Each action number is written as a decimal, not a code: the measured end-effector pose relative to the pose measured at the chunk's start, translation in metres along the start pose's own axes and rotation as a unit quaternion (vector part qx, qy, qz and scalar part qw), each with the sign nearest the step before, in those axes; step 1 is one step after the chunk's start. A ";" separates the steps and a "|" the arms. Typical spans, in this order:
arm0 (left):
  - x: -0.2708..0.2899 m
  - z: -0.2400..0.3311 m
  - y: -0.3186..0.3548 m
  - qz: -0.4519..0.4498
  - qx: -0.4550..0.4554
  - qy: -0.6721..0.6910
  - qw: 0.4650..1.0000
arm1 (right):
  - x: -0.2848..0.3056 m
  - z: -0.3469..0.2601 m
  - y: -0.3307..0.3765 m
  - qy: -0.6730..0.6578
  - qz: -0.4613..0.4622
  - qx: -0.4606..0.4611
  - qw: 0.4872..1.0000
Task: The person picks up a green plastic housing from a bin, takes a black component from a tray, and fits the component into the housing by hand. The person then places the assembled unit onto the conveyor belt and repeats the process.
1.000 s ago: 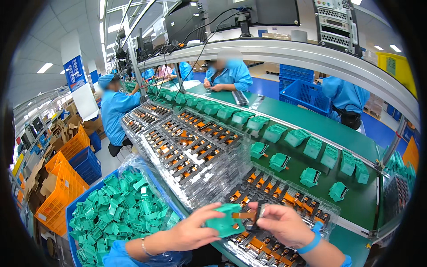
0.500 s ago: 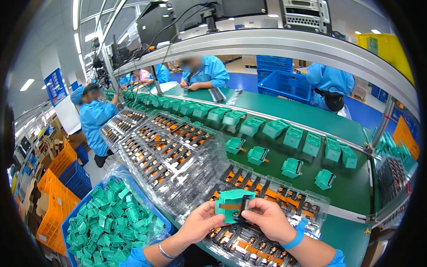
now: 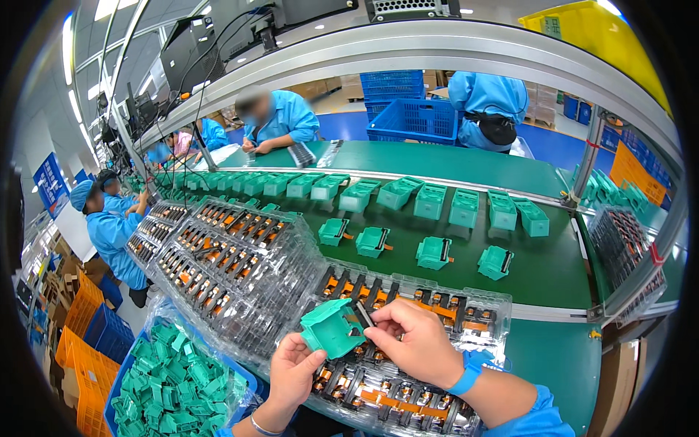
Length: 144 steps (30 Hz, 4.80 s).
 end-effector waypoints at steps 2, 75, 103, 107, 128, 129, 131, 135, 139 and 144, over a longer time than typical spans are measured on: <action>0.000 -0.001 0.001 -0.003 -0.005 0.001 1.000 | 0.001 -0.001 0.000 0.028 -0.005 0.009 1.000; 0.350 0.112 0.131 0.428 0.001 -0.566 0.704 | 0.308 0.272 0.003 -0.091 0.340 -0.346 0.870; 0.475 0.089 0.061 0.422 0.108 -0.670 0.600 | 0.141 0.029 0.064 0.093 0.180 -0.093 0.975; 0.448 0.107 0.099 0.402 0.151 -0.789 0.439 | 0.113 0.032 0.032 0.112 0.107 -0.076 0.985; 0.476 0.123 0.082 0.200 0.113 -0.906 0.354 | 0.119 0.055 0.019 0.377 -0.055 0.188 0.905; 0.489 0.126 0.086 0.282 0.095 -0.872 0.389 | 0.118 0.056 0.020 0.375 -0.056 0.191 0.905; 0.479 0.133 0.091 0.354 -0.023 -0.834 0.424 | 0.124 0.060 0.022 0.247 0.056 0.063 0.965; 0.436 0.166 0.110 0.459 -0.143 -0.691 0.541 | 0.121 0.065 0.018 -0.133 0.151 -0.082 0.976; 0.300 0.169 0.097 0.405 -0.038 -0.312 0.859 | 0.109 0.053 0.013 -0.311 0.158 -0.148 0.925; 0.114 0.128 0.090 0.136 0.128 -0.033 0.982 | 0.072 0.041 -0.003 -0.437 0.088 -0.199 0.873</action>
Point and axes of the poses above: each hand's wrist, its own y-axis away from the middle knuckle, its own x-axis out of the back of the hand, z = x × y, the point moved 2 cm from there along -y, towards the middle knuckle, and after that the axes turned 8 degrees about -y, right-handed, at the moved point
